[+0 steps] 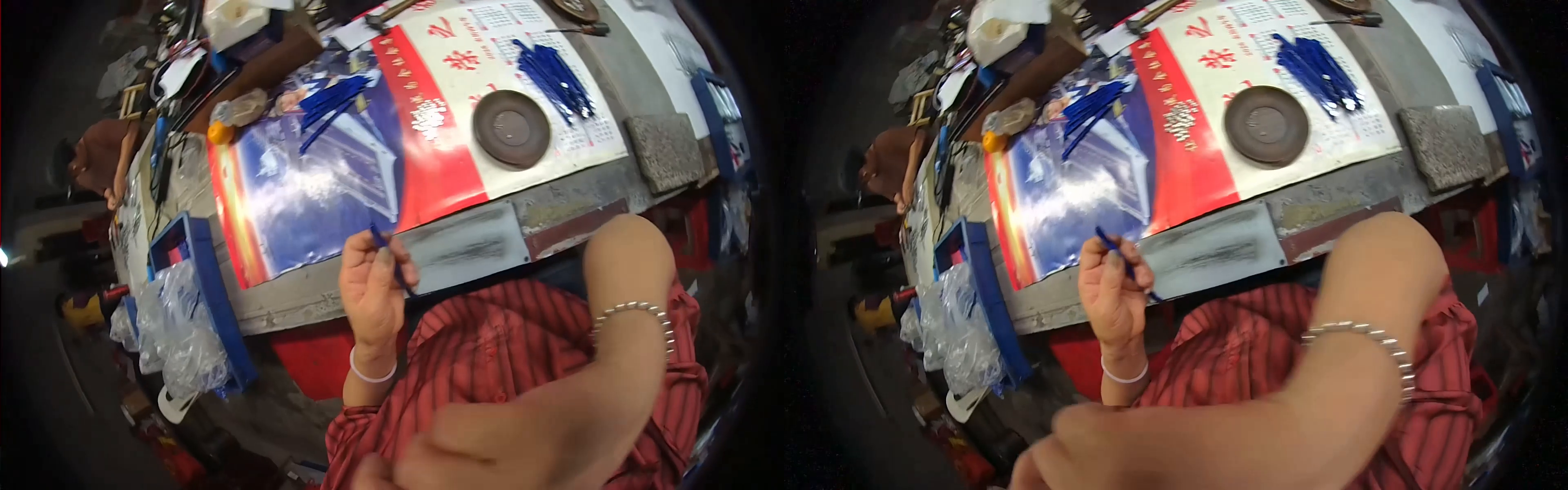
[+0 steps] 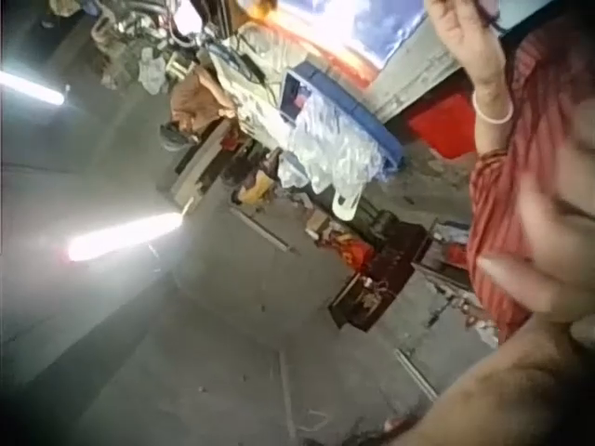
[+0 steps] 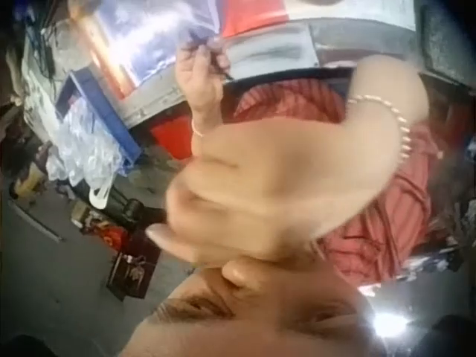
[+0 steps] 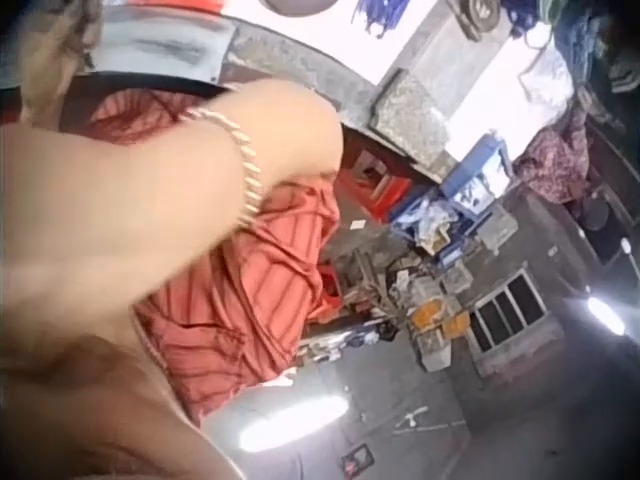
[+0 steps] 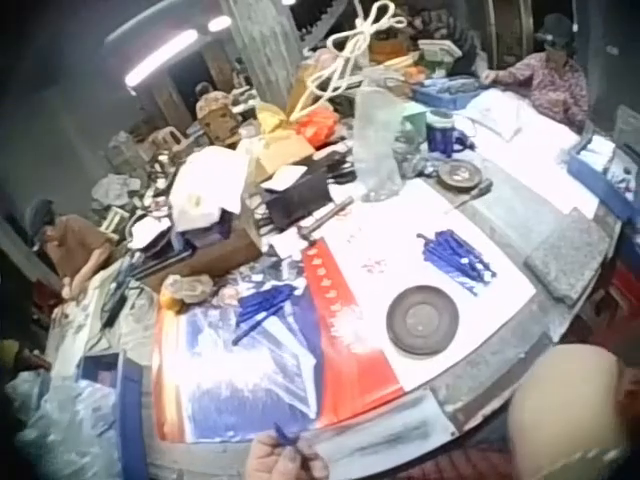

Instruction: Manually assembling and inspecting small blue plastic components at a factory workstation.

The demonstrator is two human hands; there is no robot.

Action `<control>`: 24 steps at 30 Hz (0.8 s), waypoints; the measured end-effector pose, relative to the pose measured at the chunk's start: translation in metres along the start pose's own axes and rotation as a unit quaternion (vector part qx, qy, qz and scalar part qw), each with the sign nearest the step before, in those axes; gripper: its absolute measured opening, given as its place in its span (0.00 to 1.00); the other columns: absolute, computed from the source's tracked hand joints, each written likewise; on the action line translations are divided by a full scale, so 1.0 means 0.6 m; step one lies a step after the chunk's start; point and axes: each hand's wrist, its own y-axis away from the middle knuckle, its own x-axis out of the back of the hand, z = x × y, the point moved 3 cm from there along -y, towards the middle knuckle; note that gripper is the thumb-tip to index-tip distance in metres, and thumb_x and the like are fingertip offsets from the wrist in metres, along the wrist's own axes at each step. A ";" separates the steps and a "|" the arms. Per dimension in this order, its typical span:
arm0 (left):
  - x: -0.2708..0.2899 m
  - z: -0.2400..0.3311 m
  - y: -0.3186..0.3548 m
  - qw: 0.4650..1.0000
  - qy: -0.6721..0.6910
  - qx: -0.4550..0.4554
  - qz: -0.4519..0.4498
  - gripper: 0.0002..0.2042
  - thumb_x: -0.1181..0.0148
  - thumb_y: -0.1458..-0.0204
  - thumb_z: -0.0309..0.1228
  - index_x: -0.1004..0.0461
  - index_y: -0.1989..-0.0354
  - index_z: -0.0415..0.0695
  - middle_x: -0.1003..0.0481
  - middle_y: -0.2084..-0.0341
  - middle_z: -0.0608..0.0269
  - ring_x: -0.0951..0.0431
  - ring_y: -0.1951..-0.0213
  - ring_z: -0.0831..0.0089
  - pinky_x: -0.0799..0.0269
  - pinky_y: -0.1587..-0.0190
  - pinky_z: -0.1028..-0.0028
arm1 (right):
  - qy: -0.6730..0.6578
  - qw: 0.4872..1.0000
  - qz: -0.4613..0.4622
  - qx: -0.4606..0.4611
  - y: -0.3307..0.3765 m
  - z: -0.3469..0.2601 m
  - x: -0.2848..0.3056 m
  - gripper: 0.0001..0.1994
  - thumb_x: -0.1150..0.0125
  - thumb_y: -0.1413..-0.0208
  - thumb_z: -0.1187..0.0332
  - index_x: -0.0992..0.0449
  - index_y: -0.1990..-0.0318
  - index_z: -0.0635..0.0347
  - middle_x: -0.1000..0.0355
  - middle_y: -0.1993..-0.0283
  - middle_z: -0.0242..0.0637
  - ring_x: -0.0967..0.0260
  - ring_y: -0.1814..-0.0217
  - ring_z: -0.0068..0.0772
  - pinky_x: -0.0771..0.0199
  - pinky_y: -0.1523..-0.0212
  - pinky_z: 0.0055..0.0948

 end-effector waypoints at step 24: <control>-0.016 -0.041 0.035 0.993 -0.086 0.076 -0.028 0.08 0.49 0.42 0.26 0.35 0.56 0.38 0.29 0.73 0.59 0.32 0.77 0.80 0.34 0.72 0.82 | 0.314 0.803 -0.262 -0.433 0.263 0.373 0.133 0.06 0.43 0.56 0.72 0.30 0.71 0.64 0.32 0.69 0.45 0.32 0.65 0.49 0.33 0.64 0.41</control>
